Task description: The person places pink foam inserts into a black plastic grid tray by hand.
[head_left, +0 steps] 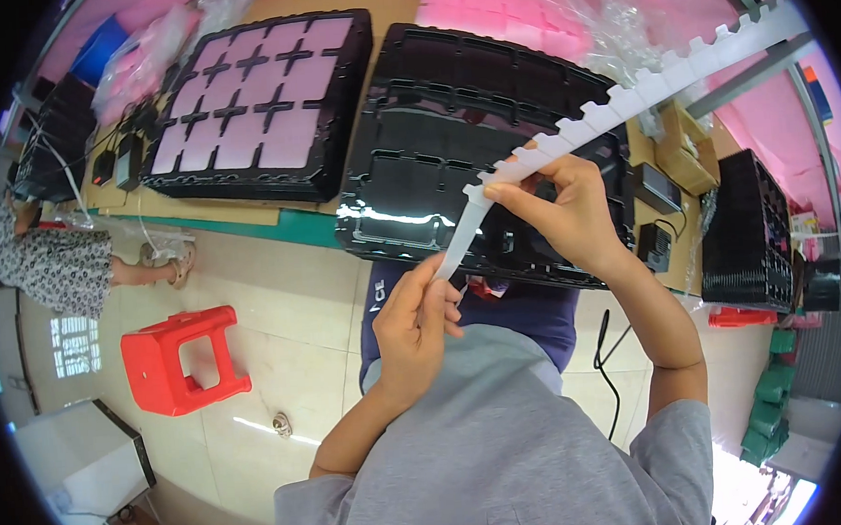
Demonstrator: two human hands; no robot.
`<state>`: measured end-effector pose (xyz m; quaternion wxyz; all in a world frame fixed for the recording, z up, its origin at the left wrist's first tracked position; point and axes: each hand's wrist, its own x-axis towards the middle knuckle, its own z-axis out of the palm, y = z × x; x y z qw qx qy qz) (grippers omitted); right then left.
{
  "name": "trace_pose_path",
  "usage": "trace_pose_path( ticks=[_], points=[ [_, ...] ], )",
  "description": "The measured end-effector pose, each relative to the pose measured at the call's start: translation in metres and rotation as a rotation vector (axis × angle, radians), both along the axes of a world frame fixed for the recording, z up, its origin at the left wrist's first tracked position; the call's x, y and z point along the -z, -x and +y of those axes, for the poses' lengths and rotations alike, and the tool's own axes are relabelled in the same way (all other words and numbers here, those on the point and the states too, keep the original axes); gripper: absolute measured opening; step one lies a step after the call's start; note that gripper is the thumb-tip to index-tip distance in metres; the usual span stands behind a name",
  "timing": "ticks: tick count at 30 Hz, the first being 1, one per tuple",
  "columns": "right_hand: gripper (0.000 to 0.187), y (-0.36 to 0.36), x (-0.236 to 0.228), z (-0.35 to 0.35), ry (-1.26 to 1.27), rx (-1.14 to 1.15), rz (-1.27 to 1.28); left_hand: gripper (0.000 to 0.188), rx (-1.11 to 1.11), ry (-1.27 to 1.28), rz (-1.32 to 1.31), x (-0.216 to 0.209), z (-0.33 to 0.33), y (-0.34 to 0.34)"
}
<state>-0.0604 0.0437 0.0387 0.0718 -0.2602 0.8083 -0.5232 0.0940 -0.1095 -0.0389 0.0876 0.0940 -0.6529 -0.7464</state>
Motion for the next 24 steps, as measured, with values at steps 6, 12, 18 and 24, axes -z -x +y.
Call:
trace_pose_path(
  ticks=[6,12,18,24],
  points=[
    [0.014,0.018,0.021,-0.055,-0.09,-0.043,-0.027,0.049,-0.159,0.731,0.041,-0.007,-0.03,0.004],
    [0.02,0.033,0.033,-0.089,-0.224,-0.051,0.106,0.065,-0.222,1.14,0.039,-0.021,-0.043,0.019],
    [0.022,0.04,0.04,-0.1,-0.379,-0.062,0.248,0.054,-0.084,1.238,-0.145,-0.027,-0.048,0.032],
    [0.022,0.044,0.042,-0.108,-0.439,-0.059,0.256,0.054,-0.063,1.348,-0.152,-0.028,-0.053,0.041]
  ],
)
